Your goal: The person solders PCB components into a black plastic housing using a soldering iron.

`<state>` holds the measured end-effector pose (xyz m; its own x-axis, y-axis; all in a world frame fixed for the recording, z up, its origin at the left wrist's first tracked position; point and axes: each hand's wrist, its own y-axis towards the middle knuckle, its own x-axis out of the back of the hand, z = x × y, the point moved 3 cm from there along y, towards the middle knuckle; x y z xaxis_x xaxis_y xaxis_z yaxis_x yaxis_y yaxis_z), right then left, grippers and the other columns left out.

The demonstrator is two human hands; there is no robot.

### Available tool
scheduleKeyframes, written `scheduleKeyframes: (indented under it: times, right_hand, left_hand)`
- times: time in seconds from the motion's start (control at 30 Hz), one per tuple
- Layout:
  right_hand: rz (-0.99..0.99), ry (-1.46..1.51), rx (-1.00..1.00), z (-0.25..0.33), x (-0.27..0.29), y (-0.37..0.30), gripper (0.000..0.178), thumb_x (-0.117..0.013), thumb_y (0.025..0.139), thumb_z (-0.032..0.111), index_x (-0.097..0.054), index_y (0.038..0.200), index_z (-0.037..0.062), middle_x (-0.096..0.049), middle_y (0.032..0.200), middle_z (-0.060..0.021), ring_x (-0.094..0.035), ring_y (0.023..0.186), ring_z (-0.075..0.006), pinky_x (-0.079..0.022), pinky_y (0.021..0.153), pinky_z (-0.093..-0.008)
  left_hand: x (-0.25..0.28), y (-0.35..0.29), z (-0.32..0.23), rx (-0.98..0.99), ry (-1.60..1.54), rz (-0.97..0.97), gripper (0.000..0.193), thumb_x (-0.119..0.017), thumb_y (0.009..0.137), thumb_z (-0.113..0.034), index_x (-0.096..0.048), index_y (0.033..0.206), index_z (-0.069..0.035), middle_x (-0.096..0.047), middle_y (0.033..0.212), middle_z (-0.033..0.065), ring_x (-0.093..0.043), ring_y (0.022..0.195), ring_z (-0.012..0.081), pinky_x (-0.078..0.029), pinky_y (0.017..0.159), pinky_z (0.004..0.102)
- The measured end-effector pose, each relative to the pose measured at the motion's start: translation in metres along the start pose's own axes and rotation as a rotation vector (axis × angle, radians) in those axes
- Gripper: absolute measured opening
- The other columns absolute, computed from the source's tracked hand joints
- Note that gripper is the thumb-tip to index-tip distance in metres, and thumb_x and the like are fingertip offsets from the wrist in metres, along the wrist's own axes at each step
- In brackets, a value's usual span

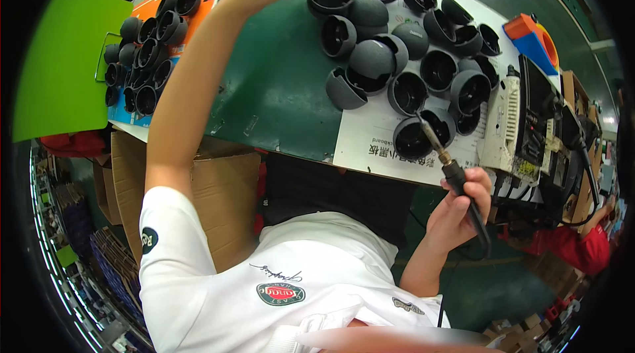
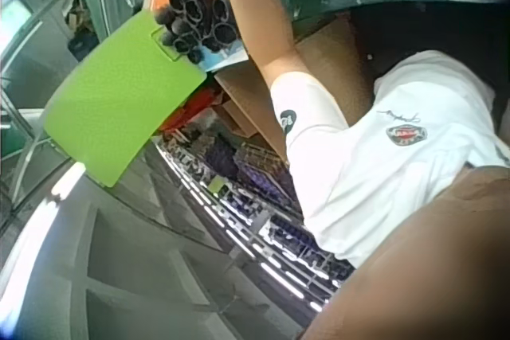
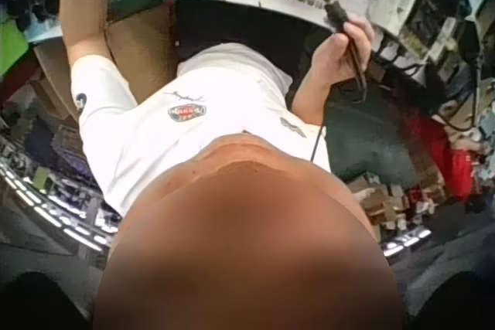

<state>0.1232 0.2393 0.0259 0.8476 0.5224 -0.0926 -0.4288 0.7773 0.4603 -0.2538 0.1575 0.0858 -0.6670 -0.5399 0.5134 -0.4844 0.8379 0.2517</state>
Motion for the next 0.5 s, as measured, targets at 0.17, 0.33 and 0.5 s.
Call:
scheduleKeyframes:
  times: [0.17, 0.33, 0.5]
  right_hand:
    - [-0.038, 0.254, -0.109, -0.003, -0.005, 0.008, 0.026, -0.071, 0.077, 0.004, -0.055, 0.097, 0.0032, -0.05, 0.106, -0.0143, -0.06, 0.078, -0.0197, -0.056, 0.065, -0.0267]
    - [-0.069, 0.378, -0.199, -0.002, -0.007, 0.005, 0.024, -0.07, 0.078, 0.003, -0.057, 0.098, 0.0017, -0.052, 0.107, -0.0144, -0.061, 0.077, -0.0176, -0.056, 0.062, -0.0266]
    - [-0.087, 0.407, -0.25, -0.002, 0.003, -0.002, 0.023, -0.068, 0.08, 0.004, -0.057, 0.099, 0.0019, -0.052, 0.107, -0.0147, -0.061, 0.077, -0.017, -0.055, 0.062, -0.0266]
  left_hand:
    - [-0.028, -0.036, -0.057, -0.156, 0.51, 0.307, 0.064, -0.05, 0.07, 0.005, -0.038, 0.133, -0.001, -0.042, 0.131, 0.0199, -0.033, 0.128, 0.0346, -0.024, 0.109, 0.0395]
    - [-0.027, -0.037, -0.048, -0.287, 0.623, 0.263, 0.051, -0.056, 0.074, 0.002, -0.047, 0.124, 0.0, -0.045, 0.124, 0.02, -0.04, 0.12, 0.0367, -0.032, 0.103, 0.0416]
    - [-0.028, -0.057, -0.096, 0.0, 0.556, -0.239, 0.047, -0.07, 0.073, -0.013, -0.055, 0.116, 0.0, -0.056, 0.11, 0.0175, -0.055, 0.103, 0.0258, -0.043, 0.087, 0.0345]
